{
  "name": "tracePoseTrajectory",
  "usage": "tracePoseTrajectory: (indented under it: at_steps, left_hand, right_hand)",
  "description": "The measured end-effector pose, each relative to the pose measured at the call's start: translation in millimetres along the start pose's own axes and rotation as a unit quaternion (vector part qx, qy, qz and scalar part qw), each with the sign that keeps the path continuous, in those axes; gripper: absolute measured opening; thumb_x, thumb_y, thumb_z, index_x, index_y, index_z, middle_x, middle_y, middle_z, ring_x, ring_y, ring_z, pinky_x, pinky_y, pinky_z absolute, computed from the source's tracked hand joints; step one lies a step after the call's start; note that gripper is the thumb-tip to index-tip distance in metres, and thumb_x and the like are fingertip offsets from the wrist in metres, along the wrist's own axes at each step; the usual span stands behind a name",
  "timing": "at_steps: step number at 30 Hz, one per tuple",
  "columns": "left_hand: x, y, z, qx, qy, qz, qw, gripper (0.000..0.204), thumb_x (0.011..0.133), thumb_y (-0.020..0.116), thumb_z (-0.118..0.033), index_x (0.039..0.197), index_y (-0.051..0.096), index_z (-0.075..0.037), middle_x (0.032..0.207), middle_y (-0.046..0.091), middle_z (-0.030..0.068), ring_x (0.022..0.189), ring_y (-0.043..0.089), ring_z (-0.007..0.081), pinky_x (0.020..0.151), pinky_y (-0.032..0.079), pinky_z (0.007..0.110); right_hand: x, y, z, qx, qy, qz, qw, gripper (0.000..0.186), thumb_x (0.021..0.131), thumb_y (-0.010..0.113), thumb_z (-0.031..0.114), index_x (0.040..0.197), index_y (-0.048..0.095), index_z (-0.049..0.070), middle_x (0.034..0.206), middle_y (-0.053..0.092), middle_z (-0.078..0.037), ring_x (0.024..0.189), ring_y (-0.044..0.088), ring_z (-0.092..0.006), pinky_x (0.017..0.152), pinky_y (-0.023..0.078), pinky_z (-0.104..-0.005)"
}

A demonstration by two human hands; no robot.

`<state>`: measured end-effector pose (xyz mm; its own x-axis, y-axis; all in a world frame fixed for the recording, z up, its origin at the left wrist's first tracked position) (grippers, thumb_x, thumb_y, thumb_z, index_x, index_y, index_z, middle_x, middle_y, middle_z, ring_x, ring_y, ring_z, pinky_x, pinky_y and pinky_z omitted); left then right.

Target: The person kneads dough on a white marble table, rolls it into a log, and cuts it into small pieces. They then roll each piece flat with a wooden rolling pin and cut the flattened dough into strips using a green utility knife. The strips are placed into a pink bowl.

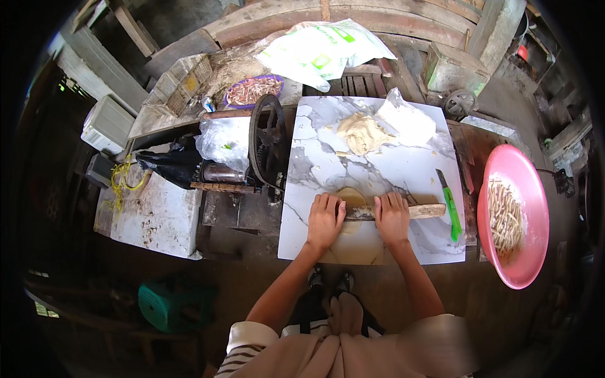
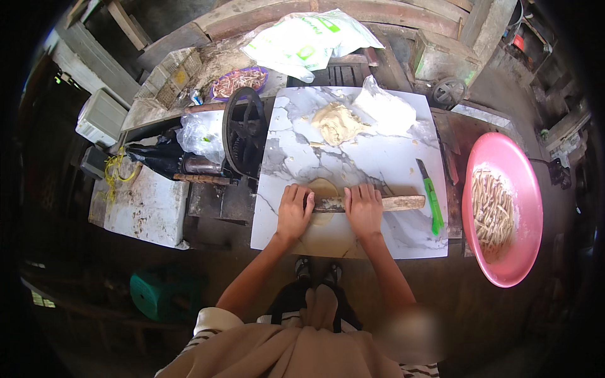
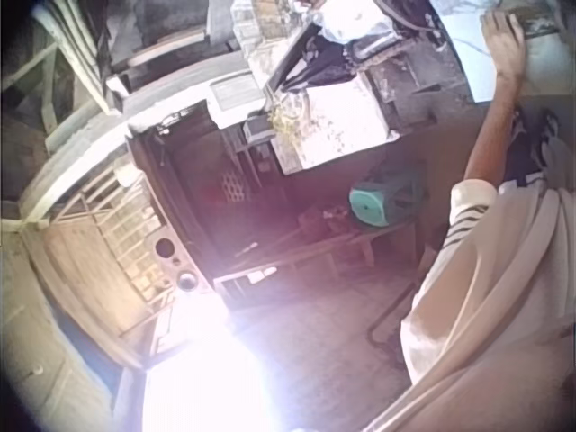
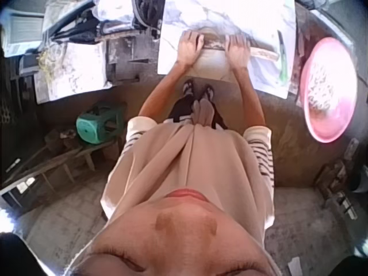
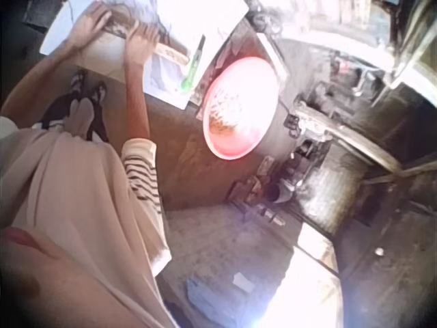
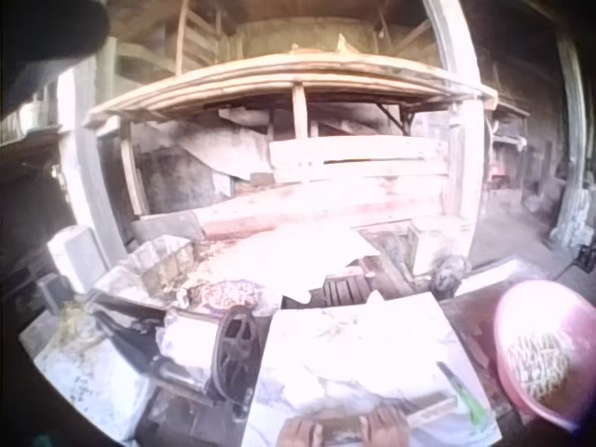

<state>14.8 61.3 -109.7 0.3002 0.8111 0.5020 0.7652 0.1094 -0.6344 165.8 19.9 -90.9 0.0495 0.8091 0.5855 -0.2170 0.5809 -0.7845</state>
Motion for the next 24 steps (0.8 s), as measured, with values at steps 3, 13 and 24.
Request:
tracePoseTrajectory:
  at_steps: [3,13,24]
  left_hand:
    - [-10,-4,4,-0.017,-0.025,-0.009,0.999,0.007,0.087,0.055,-0.011,0.087,0.054,-0.004,0.085,0.053,0.0113,0.081,0.050,0.0308,0.072,0.040,0.042]
    - [-1,-2,13,0.046,-0.143,-0.059,0.987,0.013,0.094,0.048,-0.015,0.088,0.052,-0.005,0.081,0.057,0.0104,0.080,0.052,0.0307,0.070,0.037,0.041]
    - [16,2,13,0.103,-0.139,-0.073,0.982,0.022,0.095,0.044,-0.016,0.112,0.054,-0.005,0.106,0.057,0.0096,0.104,0.049,0.0280,0.091,0.034,0.043]
  right_hand:
    - [-1,-8,6,-0.001,0.006,0.004,1.000,0.017,0.084,0.059,0.016,0.073,0.053,0.006,0.076,0.050,-0.009,0.077,0.051,-0.0272,0.067,0.040,-0.0387]
    - [11,5,24,-0.046,0.052,0.012,0.998,0.017,0.087,0.056,0.019,0.077,0.053,0.005,0.079,0.053,-0.009,0.080,0.053,-0.0272,0.068,0.042,-0.0385]
    - [29,24,17,-0.036,0.031,0.015,0.999,0.020,0.090,0.054,0.022,0.079,0.055,0.006,0.077,0.056,-0.009,0.082,0.054,-0.0265,0.067,0.042,-0.0387]
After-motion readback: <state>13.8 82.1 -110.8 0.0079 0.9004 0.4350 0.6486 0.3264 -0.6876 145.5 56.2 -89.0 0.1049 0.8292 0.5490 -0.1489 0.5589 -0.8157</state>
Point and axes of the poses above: each hand's wrist, its own x-axis towards the middle knuckle, its own y-axis out of the palm, z = x × y, the point moved 10 cm from there along x, towards the middle knuckle
